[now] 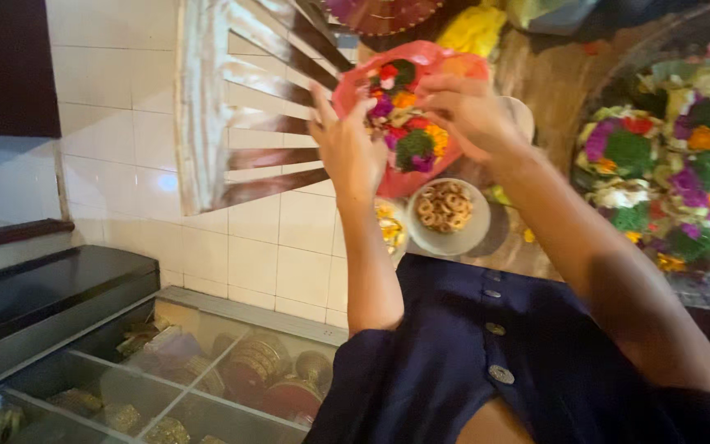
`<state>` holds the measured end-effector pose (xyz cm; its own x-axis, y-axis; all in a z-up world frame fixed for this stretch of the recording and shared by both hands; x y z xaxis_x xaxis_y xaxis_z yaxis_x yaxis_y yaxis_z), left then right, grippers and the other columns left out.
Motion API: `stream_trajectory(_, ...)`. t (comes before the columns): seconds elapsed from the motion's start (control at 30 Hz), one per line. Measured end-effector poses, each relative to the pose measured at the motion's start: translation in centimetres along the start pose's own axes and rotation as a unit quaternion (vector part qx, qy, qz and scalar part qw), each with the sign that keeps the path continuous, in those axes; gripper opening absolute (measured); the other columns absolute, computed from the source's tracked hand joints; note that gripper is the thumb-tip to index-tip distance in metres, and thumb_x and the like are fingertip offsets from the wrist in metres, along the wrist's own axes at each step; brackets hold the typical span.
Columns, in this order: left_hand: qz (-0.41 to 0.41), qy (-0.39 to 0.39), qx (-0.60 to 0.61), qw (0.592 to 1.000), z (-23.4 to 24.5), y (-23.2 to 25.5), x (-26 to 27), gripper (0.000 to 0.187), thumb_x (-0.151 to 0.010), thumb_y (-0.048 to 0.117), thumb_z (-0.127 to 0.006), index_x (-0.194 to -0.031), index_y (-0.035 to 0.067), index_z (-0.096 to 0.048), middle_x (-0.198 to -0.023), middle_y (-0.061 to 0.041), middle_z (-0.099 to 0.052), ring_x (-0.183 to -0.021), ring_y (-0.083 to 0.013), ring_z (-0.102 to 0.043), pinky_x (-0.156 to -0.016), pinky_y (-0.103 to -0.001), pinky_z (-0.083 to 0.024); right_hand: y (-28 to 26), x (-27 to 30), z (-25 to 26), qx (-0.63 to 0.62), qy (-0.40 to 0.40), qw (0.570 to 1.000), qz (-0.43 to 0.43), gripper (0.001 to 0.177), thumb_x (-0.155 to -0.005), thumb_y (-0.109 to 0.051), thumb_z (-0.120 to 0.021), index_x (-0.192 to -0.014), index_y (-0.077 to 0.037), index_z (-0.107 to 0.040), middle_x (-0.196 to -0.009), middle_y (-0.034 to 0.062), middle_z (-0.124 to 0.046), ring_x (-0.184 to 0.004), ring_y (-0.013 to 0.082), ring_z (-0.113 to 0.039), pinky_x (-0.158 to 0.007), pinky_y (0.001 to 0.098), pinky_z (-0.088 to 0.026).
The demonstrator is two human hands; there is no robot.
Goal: The person assembles small floral offerings by placing flowers, leaves, and small food items into banana-leaf cones, and then secures a red bag of additional supplies from a refrigerator.
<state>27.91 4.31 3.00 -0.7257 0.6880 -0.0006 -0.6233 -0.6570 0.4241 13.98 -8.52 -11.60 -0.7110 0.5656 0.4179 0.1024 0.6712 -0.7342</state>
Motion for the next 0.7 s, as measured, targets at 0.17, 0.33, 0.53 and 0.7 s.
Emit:
stream_trajectory(0.17, -0.002, -0.114, 0.110, 0.987, -3.4, -4.6, 1.2, 0.077, -0.075, 0.009, -0.076, -0.146, 0.006, -0.044, -0.159, -0.018, -0.039, -0.131, -0.0424, -0.052, -0.105, -0.046, -0.047, 10.9, -11.8, 4.3, 0.161, 0.140, 0.977, -0.013, 0.025, -0.089, -0.010, -0.072, -0.112, -0.002, -0.071, -0.104, 0.0069, -0.074, -0.089, 0.0182, -0.071, -0.076, 0.0353, -0.058)
stream_trajectory(0.33, -0.155, -0.063, 0.183, 0.969, -2.5, -4.8, 2.2, 0.086, -0.074, -0.005, -0.069, -0.153, 0.001, -0.036, -0.157, -0.022, -0.041, -0.132, -0.0453, -0.055, -0.102, -0.046, -0.053, 13.3, -14.0, 8.1, 0.199, 0.224, 0.951, -0.078, 0.028, -0.086, -0.016, -0.079, -0.110, -0.003, -0.073, -0.099, 0.0080, -0.074, -0.081, 0.0202, -0.070, -0.069, 0.0350, -0.058)
stream_trajectory(0.53, -0.117, -0.131, 0.173, 0.969, -1.6, -5.5, 1.1, 0.087, -0.073, -0.008, -0.067, -0.154, 0.002, -0.038, -0.155, -0.022, -0.044, -0.111, -0.0407, -0.065, -0.089, -0.045, -0.055, 11.3, -12.7, 6.9, 0.278, 0.278, 0.914, -0.102, 0.034, -0.082, -0.024, -0.089, -0.105, -0.003, -0.075, -0.093, 0.0067, -0.073, -0.074, 0.0186, -0.064, -0.063, 0.0345, -0.051)
stream_trajectory(0.7, -0.131, -0.132, 0.187, 0.965, -1.9, -5.7, 0.6, 0.080, -0.079, 0.000, -0.071, -0.152, 0.004, -0.039, -0.153, -0.019, -0.046, -0.110, -0.0368, -0.067, -0.092, -0.044, -0.054, 10.3, -12.2, 5.6, 0.301, 0.309, 0.901, -0.046, 0.035, -0.078, -0.024, -0.089, -0.104, -0.005, -0.076, -0.092, 0.0049, -0.076, -0.071, 0.0133, -0.067, -0.060, 0.0297, -0.053)
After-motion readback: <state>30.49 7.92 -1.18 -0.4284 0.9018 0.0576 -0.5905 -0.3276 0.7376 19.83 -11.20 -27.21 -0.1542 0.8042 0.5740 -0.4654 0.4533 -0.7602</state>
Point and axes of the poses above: each hand's wrist, its own x-axis away from the middle knuckle, its own z-axis out of the back of the hand, y = z × x, the point moved 6 cm from there along -x, towards the middle knuckle
